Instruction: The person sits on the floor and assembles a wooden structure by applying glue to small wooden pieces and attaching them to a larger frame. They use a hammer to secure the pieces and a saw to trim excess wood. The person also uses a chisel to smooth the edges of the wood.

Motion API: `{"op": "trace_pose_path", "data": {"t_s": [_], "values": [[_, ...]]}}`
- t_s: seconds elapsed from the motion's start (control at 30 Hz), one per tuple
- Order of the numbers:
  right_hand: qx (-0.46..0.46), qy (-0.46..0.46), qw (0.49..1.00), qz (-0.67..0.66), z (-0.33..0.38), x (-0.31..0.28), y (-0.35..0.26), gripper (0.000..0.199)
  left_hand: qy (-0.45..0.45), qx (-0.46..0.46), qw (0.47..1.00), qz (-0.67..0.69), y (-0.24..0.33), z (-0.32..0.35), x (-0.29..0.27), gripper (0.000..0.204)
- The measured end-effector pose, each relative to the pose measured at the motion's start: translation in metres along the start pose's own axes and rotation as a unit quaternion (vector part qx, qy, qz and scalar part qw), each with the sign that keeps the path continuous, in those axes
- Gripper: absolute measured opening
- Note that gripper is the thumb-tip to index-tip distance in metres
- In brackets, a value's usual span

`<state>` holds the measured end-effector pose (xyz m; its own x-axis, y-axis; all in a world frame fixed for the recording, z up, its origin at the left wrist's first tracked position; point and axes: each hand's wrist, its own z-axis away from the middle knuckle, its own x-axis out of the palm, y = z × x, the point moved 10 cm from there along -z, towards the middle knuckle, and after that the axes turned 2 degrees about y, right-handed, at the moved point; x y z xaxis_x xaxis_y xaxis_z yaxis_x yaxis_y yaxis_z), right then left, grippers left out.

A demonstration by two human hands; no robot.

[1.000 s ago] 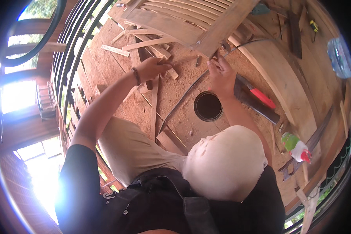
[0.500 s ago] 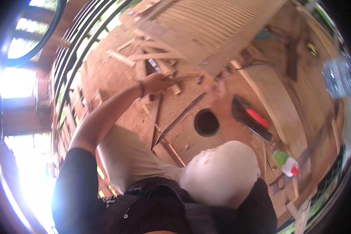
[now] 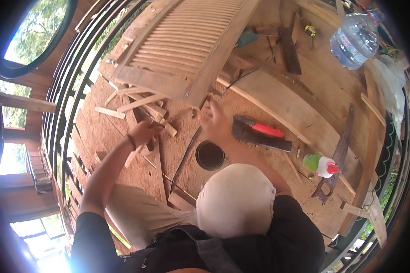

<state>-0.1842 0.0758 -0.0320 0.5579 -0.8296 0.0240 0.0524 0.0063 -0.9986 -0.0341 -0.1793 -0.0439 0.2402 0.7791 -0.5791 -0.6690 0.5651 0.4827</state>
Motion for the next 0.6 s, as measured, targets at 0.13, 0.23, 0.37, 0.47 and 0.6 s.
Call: {"op": "trace_pose_path", "data": {"t_s": [0.13, 0.23, 0.37, 0.47, 0.6], "values": [[-0.093, 0.000, 0.992, 0.087, 0.003, 0.000, -0.004, 0.077, 0.002, 0.093, 0.992, -0.085, 0.077, 0.012, 0.000, 0.032], [-0.010, -0.026, 0.999, 0.043, 0.001, -0.005, 0.012, 0.084, 0.025, 0.050, 0.998, 0.007, 0.069, 0.013, 0.001, 0.039], [-0.016, -0.011, 0.997, 0.072, 0.009, 0.004, -0.004, 0.064, 0.011, 0.095, 0.995, 0.011, 0.083, 0.017, 0.001, 0.037], [0.099, -0.059, 0.972, 0.205, 0.001, -0.020, 0.010, 0.042, 0.022, 0.134, 0.991, 0.019, 0.089, 0.016, -0.004, 0.036], [-0.007, -0.008, 0.974, 0.228, 0.017, -0.046, 0.000, 0.026, 0.020, 0.138, 0.990, 0.004, 0.096, 0.026, -0.008, 0.035]]}}
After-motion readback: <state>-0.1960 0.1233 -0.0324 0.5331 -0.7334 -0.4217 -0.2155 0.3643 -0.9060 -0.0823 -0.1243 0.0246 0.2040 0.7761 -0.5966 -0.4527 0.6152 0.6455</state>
